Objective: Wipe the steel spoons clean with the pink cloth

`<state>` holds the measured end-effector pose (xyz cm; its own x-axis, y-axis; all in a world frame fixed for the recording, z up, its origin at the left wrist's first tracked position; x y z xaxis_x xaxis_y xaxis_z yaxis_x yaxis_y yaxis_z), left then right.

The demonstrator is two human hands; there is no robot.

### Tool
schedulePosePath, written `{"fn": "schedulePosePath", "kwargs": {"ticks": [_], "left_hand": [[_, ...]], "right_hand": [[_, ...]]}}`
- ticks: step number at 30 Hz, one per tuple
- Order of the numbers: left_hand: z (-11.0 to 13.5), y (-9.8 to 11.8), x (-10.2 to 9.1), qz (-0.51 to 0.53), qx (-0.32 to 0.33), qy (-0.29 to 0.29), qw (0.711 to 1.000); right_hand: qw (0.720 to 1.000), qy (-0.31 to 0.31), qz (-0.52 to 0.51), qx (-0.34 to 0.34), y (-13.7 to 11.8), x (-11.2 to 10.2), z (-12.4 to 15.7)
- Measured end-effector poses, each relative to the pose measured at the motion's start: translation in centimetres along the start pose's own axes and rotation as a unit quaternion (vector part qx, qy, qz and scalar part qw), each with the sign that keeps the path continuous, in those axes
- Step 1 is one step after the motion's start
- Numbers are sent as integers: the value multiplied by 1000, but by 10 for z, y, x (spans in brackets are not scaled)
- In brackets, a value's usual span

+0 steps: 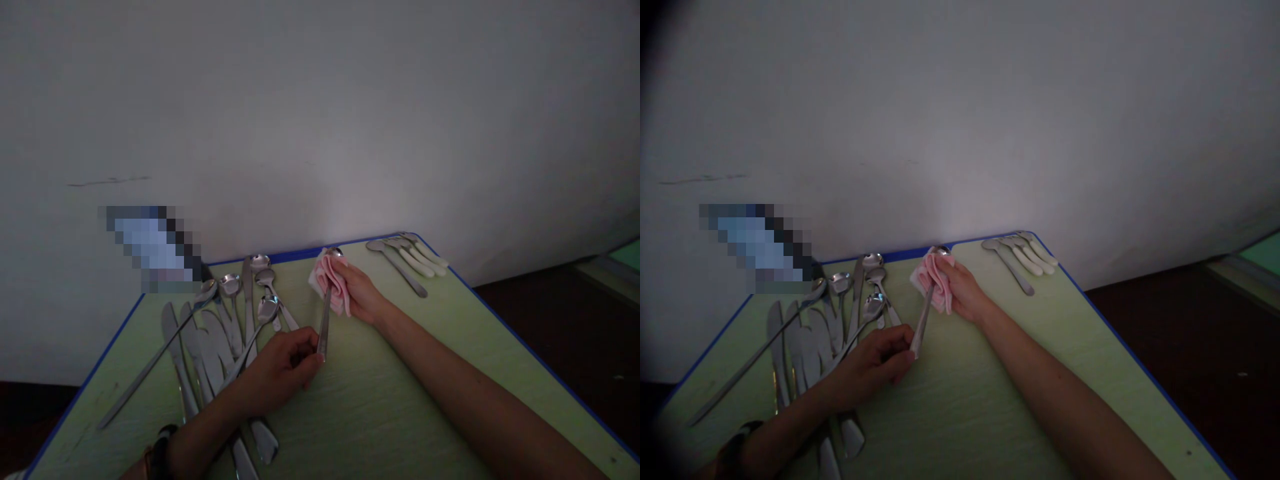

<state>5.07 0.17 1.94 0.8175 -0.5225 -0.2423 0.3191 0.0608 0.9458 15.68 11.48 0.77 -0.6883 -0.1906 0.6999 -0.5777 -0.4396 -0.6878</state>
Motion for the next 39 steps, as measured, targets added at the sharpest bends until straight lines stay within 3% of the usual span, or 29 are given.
{"fn": "schedulePosePath", "kwargs": {"ticks": [10, 39], "left_hand": [[-1, 0, -2, -3, 13, 0, 1000], [1, 0, -1, 15, 19, -23, 999]], "right_hand": [[998, 31, -61, -6, 0, -8, -5], [1000, 16, -13, -7, -2, -2, 0]]}}
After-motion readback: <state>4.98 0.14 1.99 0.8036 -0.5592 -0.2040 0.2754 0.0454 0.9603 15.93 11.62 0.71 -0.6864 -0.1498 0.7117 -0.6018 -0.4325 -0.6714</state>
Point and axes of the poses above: each hand's wrist, its own z-axis away from the middle knuckle, its own x-axis out of the palm, y = z × x, the point moved 5 cm from there along -z, towards the middle knuckle, and after that the axes turned 1 degree about -y, right-handed, at the moved point
